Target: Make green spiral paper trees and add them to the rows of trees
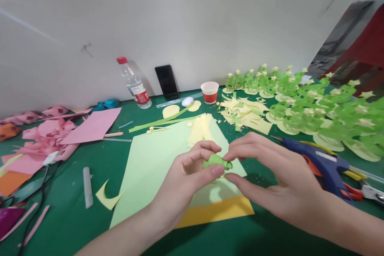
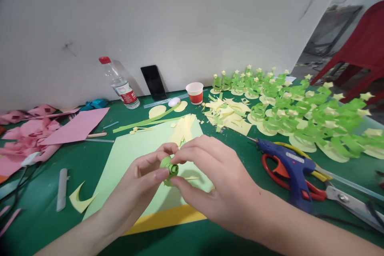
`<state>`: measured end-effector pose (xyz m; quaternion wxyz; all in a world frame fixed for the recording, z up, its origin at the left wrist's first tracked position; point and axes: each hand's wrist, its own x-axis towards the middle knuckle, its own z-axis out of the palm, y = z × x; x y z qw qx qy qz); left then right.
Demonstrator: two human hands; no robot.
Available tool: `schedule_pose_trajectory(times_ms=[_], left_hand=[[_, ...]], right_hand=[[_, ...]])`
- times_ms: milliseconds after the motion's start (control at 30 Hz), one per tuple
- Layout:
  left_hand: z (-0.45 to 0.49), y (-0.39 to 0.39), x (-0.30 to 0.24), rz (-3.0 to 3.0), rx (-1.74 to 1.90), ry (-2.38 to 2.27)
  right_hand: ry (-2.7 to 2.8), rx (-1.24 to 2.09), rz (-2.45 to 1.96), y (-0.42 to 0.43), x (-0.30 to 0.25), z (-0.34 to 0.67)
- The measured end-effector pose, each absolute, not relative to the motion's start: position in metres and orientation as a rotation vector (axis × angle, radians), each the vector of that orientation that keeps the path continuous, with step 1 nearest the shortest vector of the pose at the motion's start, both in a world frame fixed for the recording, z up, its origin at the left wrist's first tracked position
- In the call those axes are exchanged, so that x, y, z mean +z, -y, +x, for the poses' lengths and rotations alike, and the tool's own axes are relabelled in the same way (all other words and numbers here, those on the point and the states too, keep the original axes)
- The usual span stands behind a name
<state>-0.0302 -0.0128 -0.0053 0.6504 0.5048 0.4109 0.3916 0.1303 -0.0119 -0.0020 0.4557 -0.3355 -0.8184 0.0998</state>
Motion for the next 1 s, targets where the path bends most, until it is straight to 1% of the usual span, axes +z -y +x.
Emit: schedule_pose_trajectory(times_ms=[133,333,533,633,767,833,1000], left_hand=[[-0.028,0.013,-0.007,1.139,0.924,-0.909],[-0.027,0.016,-0.008,1.152,0.955,-0.947],[-0.028,0.017,-0.008,1.18,1.052,-0.993],[-0.028,0.016,-0.009,1.19,1.083,-0.973],[-0.028,0.015,-0.011,1.256,1.111,-0.903],[-0.029,0.015,-0.011,1.337,1.133,-0.885],[-0.033,0.015,-0.011,1.623,1.233,-0.909]], right_hand=[[2.004,0.25,-0.836,0.013,-0.002,0.13],[2.041,0.16,-0.817,0.016,-0.001,0.128],[1.969,0.165,-0.859,0.018,0.003,0.129],[1.923,0.312,-0.891,0.019,0.003,0.128],[1.85,0.712,-0.98,0.018,0.007,0.127],[1.826,0.859,-1.034,0.018,0.01,0.127],[1.758,1.005,-1.088,0.019,0.016,0.127]])
